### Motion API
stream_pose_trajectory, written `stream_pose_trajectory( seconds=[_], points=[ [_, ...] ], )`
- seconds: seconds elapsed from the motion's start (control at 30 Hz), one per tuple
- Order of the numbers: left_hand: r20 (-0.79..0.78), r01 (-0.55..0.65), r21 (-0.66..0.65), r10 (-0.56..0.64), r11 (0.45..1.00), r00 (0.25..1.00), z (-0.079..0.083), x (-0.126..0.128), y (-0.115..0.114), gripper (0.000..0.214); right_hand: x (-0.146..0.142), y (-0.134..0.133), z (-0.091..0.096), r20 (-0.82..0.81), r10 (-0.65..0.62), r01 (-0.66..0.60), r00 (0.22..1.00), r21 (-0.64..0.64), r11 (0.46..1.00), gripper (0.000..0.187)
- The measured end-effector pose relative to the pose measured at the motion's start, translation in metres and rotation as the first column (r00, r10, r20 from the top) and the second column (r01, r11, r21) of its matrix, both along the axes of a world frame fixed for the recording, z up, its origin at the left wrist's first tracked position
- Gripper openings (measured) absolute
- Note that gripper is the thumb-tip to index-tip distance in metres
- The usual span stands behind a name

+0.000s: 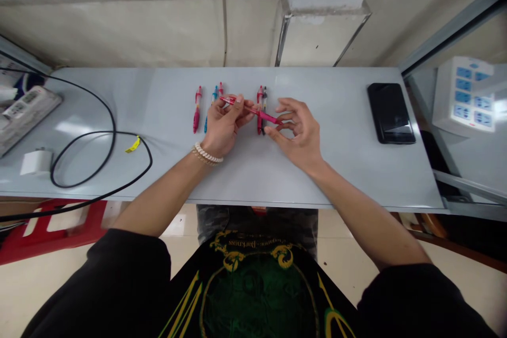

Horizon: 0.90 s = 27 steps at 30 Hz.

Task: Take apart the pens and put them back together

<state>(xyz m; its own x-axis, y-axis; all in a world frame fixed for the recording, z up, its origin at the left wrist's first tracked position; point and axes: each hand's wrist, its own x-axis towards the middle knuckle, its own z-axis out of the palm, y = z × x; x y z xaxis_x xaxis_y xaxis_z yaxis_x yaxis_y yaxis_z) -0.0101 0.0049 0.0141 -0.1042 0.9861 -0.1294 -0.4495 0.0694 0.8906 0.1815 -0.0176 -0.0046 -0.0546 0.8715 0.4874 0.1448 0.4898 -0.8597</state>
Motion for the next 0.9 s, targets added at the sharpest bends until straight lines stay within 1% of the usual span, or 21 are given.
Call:
stream_pose_trajectory(
  seconds=[0.07, 0.1, 0.17, 0.23, 0.27, 0.33, 0.4, 0.47, 0.53, 0.6, 0.67, 0.77, 0.9],
  points=[
    [0.001, -0.029, 0.000, 0.029, 1.000, 1.000, 0.0013, -0.0009, 0.0008, 0.023, 0.0012, 0.0010, 0.0002, 0.078, -0.014, 0.007, 0.997, 0.090, 0.996, 0.024],
    [0.000, -0.033, -0.002, 0.033, 0.999, 0.999, 0.0018, -0.0009, 0.0008, 0.020, 0.0017, 0.0011, 0.0000, 0.112, -0.022, 0.012, 0.993, 0.090, 0.996, 0.026],
    [-0.006, -0.022, -0.006, 0.022, 1.000, 1.000, 0.0027, 0.0001, 0.0002, 0.016, 0.0024, 0.0011, -0.0014, 0.139, -0.035, 0.033, 0.990, 0.023, 0.999, 0.035],
    [-0.005, -0.007, -0.004, 0.007, 1.000, 1.000, 0.0038, 0.0014, -0.0006, 0.016, 0.0026, 0.0012, -0.0035, 0.136, -0.030, 0.036, 0.990, -0.040, 0.999, 0.040],
    [0.001, -0.002, 0.002, 0.002, 1.000, 1.000, 0.0043, 0.0019, -0.0010, 0.017, 0.0026, 0.0014, -0.0044, 0.140, -0.024, 0.030, 0.990, -0.039, 0.999, 0.044],
    [0.020, -0.002, 0.017, 0.002, 1.000, 1.000, 0.0050, 0.0026, -0.0013, 0.019, 0.0027, 0.0019, -0.0056, 0.175, -0.014, 0.011, 0.984, 0.017, 1.000, 0.050],
    [0.021, -0.006, 0.010, 0.006, 1.000, 1.000, 0.0051, 0.0026, -0.0011, 0.019, 0.0030, 0.0022, -0.0058, 0.232, -0.004, -0.008, 0.973, 0.049, 0.999, 0.047],
    [-0.001, -0.009, 0.000, 0.009, 1.000, 1.000, 0.0046, 0.0022, -0.0007, 0.019, 0.0032, 0.0022, -0.0056, 0.257, -0.004, -0.002, 0.966, 0.023, 1.000, 0.048],
    [-0.026, -0.013, 0.002, 0.013, 1.000, 1.000, 0.0039, 0.0019, -0.0004, 0.025, 0.0029, 0.0020, -0.0055, 0.243, -0.012, 0.014, 0.970, -0.007, 1.000, 0.049],
    [-0.036, -0.015, 0.014, 0.015, 1.000, 0.999, 0.0035, 0.0019, 0.0000, 0.027, 0.0024, 0.0020, -0.0055, 0.230, -0.019, 0.019, 0.973, 0.004, 1.000, 0.051],
    [-0.039, -0.016, 0.014, 0.016, 1.000, 0.999, 0.0036, 0.0021, 0.0002, 0.026, 0.0020, 0.0021, -0.0054, 0.252, -0.020, 0.016, 0.968, 0.018, 1.000, 0.051],
    [-0.028, -0.013, 0.004, 0.013, 1.000, 1.000, 0.0044, 0.0024, 0.0003, 0.024, 0.0022, 0.0019, -0.0053, 0.276, -0.032, 0.033, 0.961, -0.001, 0.999, 0.050],
    [0.008, -0.010, 0.013, 0.010, 1.000, 1.000, 0.0051, 0.0027, -0.0008, 0.017, 0.0028, 0.0017, -0.0059, 0.310, -0.040, 0.022, 0.950, 0.061, 0.998, 0.044]
  ],
)
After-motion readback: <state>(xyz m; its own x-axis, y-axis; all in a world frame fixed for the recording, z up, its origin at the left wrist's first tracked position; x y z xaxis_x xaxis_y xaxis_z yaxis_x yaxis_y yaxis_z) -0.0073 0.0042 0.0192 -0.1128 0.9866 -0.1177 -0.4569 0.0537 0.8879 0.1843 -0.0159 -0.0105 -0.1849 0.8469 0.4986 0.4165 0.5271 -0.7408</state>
